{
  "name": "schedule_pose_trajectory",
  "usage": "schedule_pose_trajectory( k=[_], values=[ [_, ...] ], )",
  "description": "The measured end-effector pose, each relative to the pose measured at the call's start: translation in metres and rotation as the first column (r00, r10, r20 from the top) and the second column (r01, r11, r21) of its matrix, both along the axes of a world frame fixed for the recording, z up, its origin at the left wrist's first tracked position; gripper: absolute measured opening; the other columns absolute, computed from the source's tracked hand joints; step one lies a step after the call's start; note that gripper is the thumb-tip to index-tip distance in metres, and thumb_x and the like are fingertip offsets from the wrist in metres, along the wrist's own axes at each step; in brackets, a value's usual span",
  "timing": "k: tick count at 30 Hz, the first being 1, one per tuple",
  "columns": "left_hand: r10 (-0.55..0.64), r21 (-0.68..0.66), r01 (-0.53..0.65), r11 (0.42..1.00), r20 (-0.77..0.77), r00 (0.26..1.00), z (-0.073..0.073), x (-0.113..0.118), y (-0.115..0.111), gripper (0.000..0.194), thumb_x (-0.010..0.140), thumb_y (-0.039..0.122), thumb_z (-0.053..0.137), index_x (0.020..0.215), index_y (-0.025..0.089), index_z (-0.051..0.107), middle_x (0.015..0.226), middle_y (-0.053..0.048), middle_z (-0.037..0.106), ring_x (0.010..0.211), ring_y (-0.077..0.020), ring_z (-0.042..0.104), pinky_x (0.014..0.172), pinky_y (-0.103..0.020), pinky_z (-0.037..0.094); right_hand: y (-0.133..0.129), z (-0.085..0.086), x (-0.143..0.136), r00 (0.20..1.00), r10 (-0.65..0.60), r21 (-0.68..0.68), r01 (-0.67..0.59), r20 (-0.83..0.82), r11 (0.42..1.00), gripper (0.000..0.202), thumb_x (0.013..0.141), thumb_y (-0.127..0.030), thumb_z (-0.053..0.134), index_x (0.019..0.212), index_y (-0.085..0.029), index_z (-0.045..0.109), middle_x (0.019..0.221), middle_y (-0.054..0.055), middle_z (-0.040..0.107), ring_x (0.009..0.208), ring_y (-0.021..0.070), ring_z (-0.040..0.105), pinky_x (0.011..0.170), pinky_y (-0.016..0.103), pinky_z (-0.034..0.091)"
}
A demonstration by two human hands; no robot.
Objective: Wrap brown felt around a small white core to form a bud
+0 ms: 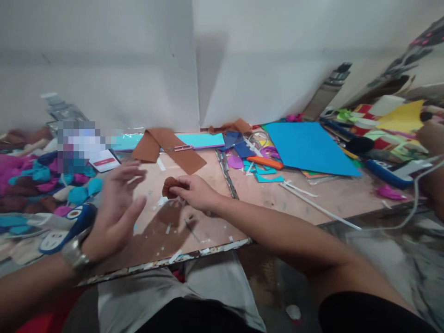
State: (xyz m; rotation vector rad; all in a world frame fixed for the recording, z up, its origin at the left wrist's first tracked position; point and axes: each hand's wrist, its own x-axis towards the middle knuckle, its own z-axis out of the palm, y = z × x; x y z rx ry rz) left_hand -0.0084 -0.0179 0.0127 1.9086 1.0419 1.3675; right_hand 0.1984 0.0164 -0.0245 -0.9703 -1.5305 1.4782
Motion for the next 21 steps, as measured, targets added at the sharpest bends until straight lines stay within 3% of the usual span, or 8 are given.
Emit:
schedule_pose_trajectory(
  k=[2,3,5,8,11,17,21],
  values=[
    [0.005,-0.242,0.001,0.97,0.027,1.0,-0.011,0.008,0.016,0.042,0.095,0.047,0.064,0.126,0.022,0.05,0.123,-0.009,0.058,0.107,-0.0212,0.062,0.095,-0.039,0.054,0.001,-0.002,0.001,1.0,-0.013,0.016,0.013,-0.007,1.0,0.019,0.088,-0.029,0.065,0.099,-0.017,0.074,0.089,0.003,0.075,0.069,0.0104,0.062,0.055,0.019,0.046],
    [0.014,-0.395,0.001,0.919,0.035,0.999,-0.018,0.013,0.022,0.04,0.096,0.049,0.062,0.122,0.021,0.049,0.114,-0.007,0.06,0.098,-0.0188,0.063,0.087,-0.036,0.054,0.001,-0.003,0.001,1.0,-0.018,0.024,0.018,-0.007,1.0,0.019,0.087,-0.029,0.065,0.099,-0.017,0.074,0.088,0.002,0.075,0.067,0.0098,0.06,0.055,0.019,0.044],
    [-0.045,-0.468,0.058,0.882,0.04,0.998,-0.029,0.019,0.03,0.039,0.097,0.053,0.059,0.114,0.018,0.052,0.099,-0.006,0.065,0.086,-0.0176,0.064,0.079,-0.033,0.054,0.002,-0.005,0.003,1.0,-0.028,0.033,0.028,0.0,0.999,0.018,0.085,-0.029,0.067,0.096,-0.016,0.073,0.082,0.001,0.073,0.062,0.009,0.057,0.054,0.02,0.042],
    [-0.142,-0.491,0.149,0.859,0.053,0.989,-0.037,0.021,0.029,0.042,0.1,0.057,0.051,0.1,0.016,0.059,0.089,-0.004,0.067,0.076,-0.0147,0.062,0.069,-0.028,0.05,0.005,-0.006,0.004,0.999,-0.049,0.046,0.048,0.007,0.998,0.018,0.082,-0.03,0.071,0.092,-0.016,0.073,0.076,-0.001,0.07,0.062,0.0099,0.057,0.058,0.022,0.043],
    [-0.212,-0.476,0.198,0.857,0.025,0.977,-0.039,0.015,0.027,0.043,0.098,0.057,0.055,0.093,0.015,0.064,0.078,-0.001,0.063,0.067,-0.0129,0.056,0.062,-0.026,0.043,0.005,-0.006,0.003,0.998,-0.069,0.069,0.069,-0.006,0.995,0.022,0.079,-0.03,0.075,0.096,-0.017,0.073,0.085,0.001,0.073,0.073,0.0131,0.064,0.067,0.025,0.049],
    [-0.295,-0.436,0.26,0.861,-0.012,0.955,-0.04,0.005,0.033,0.037,0.097,0.05,0.06,0.089,0.015,0.067,0.081,-0.001,0.064,0.075,-0.0144,0.055,0.069,-0.026,0.043,-0.002,-0.005,0.0,0.997,-0.072,0.051,0.072,-0.012,0.996,0.041,0.081,-0.036,0.077,0.117,-0.022,0.066,0.077,-0.003,0.07,0.064,0.0121,0.062,0.059,0.024,0.049],
    [-0.332,-0.447,0.303,0.842,0.014,0.943,-0.041,0.004,0.031,0.038,0.099,0.051,0.056,0.092,0.015,0.067,0.083,-0.002,0.066,0.076,-0.0152,0.058,0.071,-0.027,0.046,-0.002,-0.005,0.001,0.999,-0.027,0.013,0.026,0.02,1.0,0.033,0.079,-0.046,0.079,0.092,-0.017,0.07,0.075,0.0,0.069,0.062,0.0129,0.062,0.057,0.026,0.051]
  ],
)
